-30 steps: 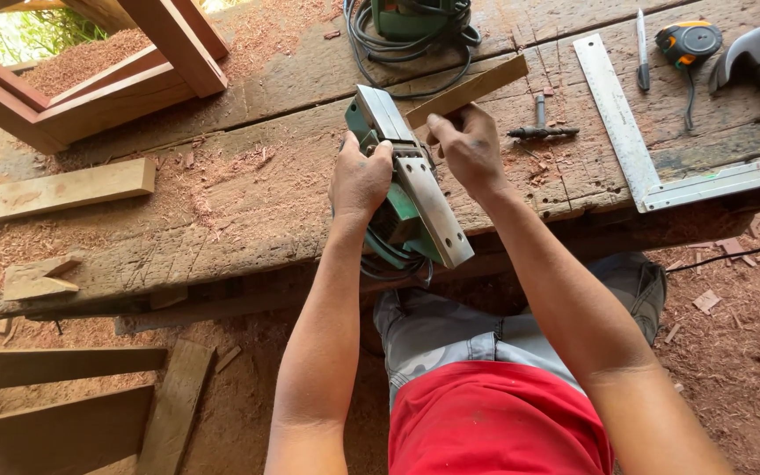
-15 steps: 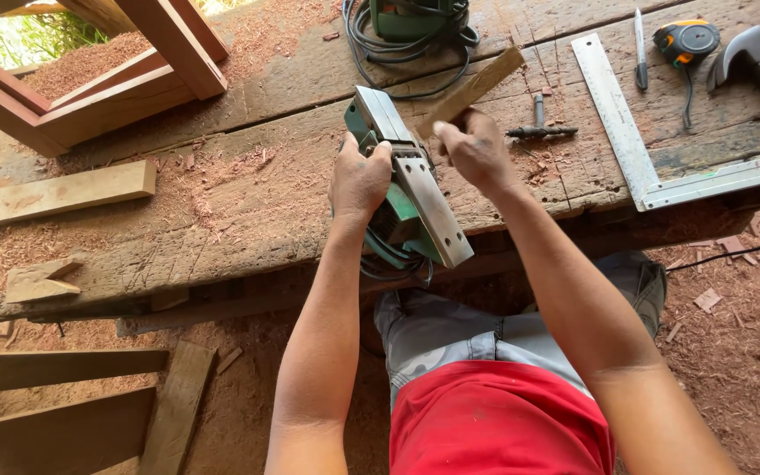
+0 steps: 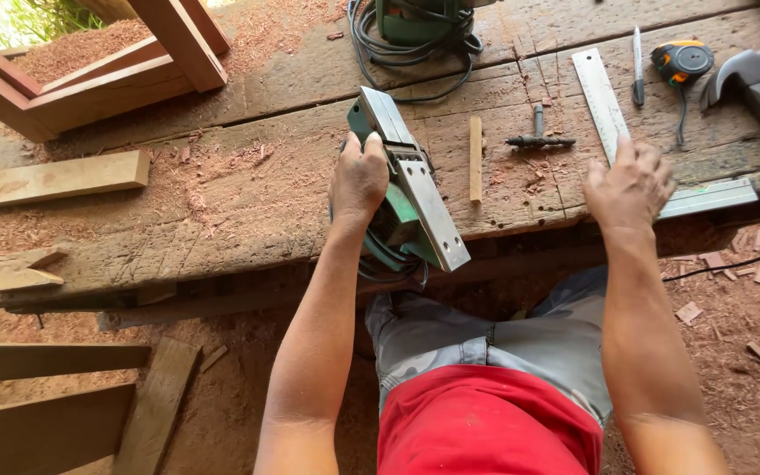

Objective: Adjusting the blades and fence of an electric hand planer using a ruler and hex key.

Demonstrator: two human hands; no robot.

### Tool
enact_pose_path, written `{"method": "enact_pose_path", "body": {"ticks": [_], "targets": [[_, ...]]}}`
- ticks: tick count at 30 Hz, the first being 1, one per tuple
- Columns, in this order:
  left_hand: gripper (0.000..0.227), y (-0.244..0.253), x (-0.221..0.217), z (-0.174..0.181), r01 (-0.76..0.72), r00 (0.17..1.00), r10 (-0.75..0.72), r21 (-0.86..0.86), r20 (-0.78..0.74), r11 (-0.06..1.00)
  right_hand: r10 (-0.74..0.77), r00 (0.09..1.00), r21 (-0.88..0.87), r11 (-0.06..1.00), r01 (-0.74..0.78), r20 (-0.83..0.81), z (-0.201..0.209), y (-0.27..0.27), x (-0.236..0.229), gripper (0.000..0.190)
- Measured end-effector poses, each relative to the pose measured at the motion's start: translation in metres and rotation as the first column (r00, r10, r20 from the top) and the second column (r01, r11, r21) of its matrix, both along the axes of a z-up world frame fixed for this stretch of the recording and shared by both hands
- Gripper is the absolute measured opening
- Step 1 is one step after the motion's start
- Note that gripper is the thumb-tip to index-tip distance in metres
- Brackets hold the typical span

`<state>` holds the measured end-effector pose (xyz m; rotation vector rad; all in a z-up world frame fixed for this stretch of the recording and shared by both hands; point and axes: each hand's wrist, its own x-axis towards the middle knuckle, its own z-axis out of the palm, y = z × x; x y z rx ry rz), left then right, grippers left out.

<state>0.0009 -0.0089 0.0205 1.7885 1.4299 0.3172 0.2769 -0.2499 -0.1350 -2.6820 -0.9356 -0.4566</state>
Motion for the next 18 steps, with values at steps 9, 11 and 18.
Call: {"method": "enact_pose_path", "body": {"ticks": [9,11,18], "targets": [[0.074,-0.001,-0.001,0.000,0.004,0.999,-0.004,-0.013,-0.035,1.000,-0.116,0.875,-0.048,0.993,0.106,-0.470,0.013,-0.008,0.042,0.068],[0.076,0.001,-0.001,-0.006,-0.001,0.999,0.001,-0.006,-0.036,1.000,-0.085,0.873,-0.039,0.996,0.075,-0.480,0.019,-0.010,0.044,0.068],[0.068,-0.005,-0.006,0.006,0.011,1.000,-0.011,-0.019,-0.013,1.000,-0.135,0.798,-0.109,0.990,0.088,-0.587,0.046,-0.007,0.016,0.064]]}}
